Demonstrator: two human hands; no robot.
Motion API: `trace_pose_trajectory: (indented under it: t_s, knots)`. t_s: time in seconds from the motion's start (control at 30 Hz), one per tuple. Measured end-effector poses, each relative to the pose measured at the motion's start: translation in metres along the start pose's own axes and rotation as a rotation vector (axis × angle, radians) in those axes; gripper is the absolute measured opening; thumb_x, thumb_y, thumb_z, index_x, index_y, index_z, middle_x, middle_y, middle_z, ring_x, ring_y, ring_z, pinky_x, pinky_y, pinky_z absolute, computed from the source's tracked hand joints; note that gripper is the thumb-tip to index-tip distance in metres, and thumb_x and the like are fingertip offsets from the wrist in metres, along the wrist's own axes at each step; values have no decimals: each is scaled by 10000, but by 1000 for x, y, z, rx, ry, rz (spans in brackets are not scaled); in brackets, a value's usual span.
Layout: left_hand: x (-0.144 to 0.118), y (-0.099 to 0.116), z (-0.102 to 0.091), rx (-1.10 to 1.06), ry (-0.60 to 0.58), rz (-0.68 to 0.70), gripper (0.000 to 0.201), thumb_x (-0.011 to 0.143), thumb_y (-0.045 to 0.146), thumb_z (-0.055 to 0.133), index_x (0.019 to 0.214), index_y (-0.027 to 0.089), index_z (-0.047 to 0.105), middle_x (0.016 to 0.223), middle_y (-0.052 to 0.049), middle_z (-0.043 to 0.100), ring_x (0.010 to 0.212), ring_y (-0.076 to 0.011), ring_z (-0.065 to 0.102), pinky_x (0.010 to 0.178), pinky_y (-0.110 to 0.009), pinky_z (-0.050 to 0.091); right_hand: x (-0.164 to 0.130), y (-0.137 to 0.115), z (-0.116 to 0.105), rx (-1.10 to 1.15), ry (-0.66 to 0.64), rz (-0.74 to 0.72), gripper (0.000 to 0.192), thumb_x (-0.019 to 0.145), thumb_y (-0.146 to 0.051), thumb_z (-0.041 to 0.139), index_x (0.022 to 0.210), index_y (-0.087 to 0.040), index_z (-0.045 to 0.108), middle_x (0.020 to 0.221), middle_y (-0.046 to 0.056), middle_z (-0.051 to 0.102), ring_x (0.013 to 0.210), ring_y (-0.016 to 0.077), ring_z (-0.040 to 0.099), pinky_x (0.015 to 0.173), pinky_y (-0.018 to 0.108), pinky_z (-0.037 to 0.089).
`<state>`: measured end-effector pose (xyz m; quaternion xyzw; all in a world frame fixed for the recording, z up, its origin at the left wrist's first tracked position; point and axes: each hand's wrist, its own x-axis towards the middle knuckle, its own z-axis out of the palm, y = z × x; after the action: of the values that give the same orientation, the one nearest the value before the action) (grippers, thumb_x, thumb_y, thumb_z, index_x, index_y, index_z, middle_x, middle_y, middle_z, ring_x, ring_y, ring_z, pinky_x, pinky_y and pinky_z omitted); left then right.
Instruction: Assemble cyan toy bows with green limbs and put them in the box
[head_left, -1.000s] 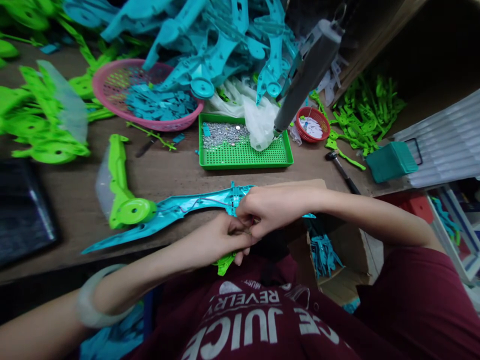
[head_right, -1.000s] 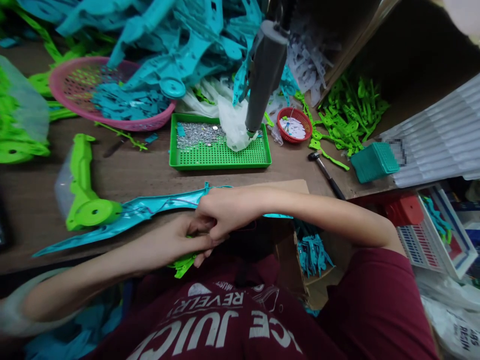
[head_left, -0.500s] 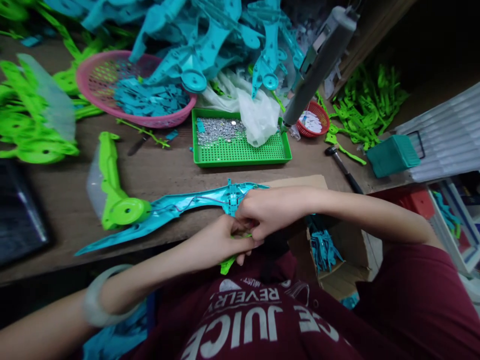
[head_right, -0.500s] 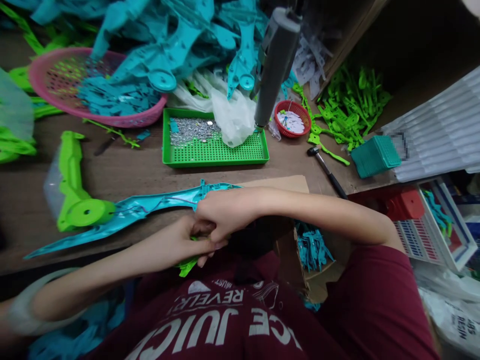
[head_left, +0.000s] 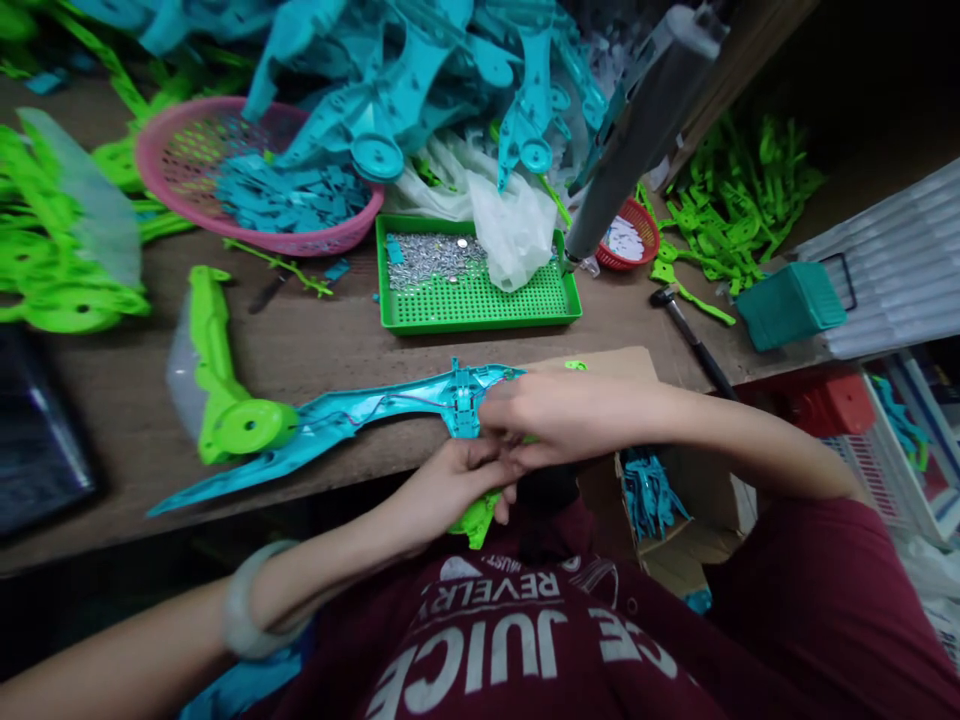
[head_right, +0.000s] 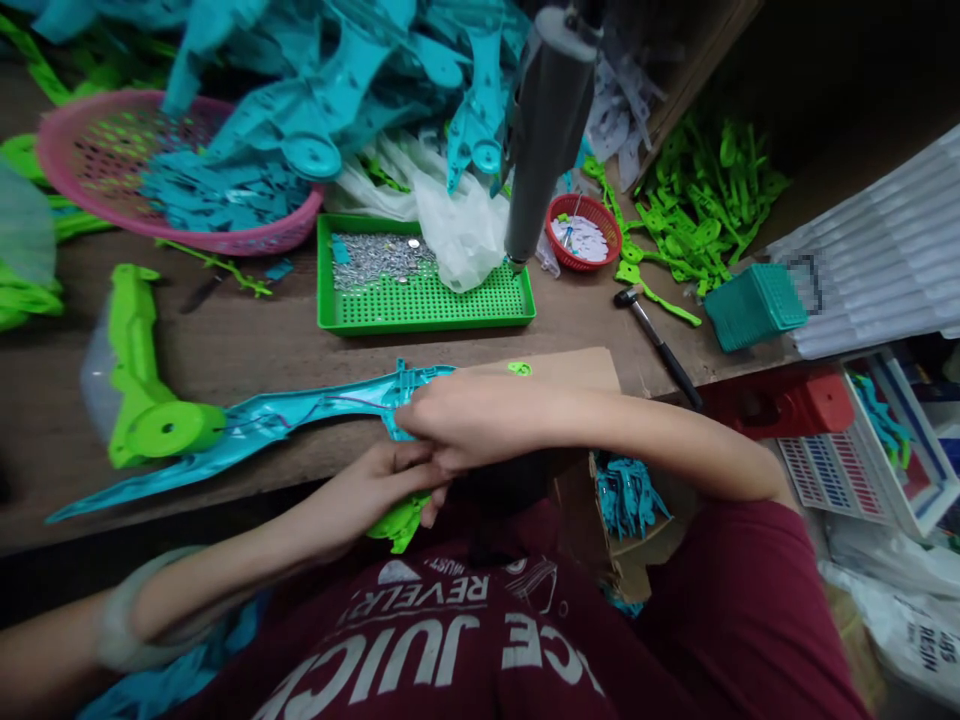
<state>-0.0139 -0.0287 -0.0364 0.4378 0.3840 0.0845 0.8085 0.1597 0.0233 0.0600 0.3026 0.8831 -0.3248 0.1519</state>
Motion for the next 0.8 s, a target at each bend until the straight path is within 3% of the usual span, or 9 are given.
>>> trace_pose_trajectory:
  t_s: [0.1,0.17,0.27,0.43,0.53,0.6,0.7,0.8]
  knots:
    - [-1,-4,8,-228,73,-63,392,728,539,740,759,183,578,643,28,614,519,-101,549,520,-234,400,-26,15,3,146,277,95,251,879,-232,698,1099,-133,630,954,59,669,767,144,548,669,256,383]
    - [-1,-2,11,-322,106,-23,395,734,524,761,799,183,572,652,34,602,530,-95,535,504,-226,392,-41,22,11,296,451,162,307,874,-263,715,1135,-138,614,878,17,648,729,130,542,671,248,400]
    - [-2,6,12,-433,151,115,415,731,493,801,880,194,556,662,56,578,541,-86,515,493,-214,377,-50,24,33,525,609,192,158,924,-293,647,1007,-158,655,786,-2,623,712,131,548,681,254,416]
    - [-7,13,13,-463,129,280,422,777,487,792,988,190,578,622,76,513,509,-70,440,475,-220,307,-35,14,78,852,730,248,277,910,-438,643,808,-182,618,749,-5,585,716,135,524,681,266,416]
    - [-8,11,14,-460,112,310,409,806,540,757,902,197,557,625,69,488,537,-77,436,517,-231,337,-19,11,104,1153,684,299,391,854,-570,670,808,-202,548,632,-73,444,524,89,396,513,229,322]
    - [-8,11,13,-403,107,304,436,823,602,711,840,207,528,638,57,496,568,-93,452,566,-247,381,-13,9,117,1262,623,297,410,849,-595,658,817,-211,520,618,-85,429,457,76,355,455,223,298]
    - [-9,11,10,-140,122,298,444,878,635,600,761,215,511,653,26,533,643,-131,501,661,-276,435,-18,5,122,957,658,217,286,917,-466,615,819,-201,575,744,-4,588,614,138,553,585,283,477]
    - [-10,14,6,184,108,309,405,915,596,512,759,222,513,692,12,565,667,-153,544,696,-298,458,-35,-3,103,248,934,163,144,975,-271,546,1010,-198,665,1040,104,677,1008,229,623,902,419,515]
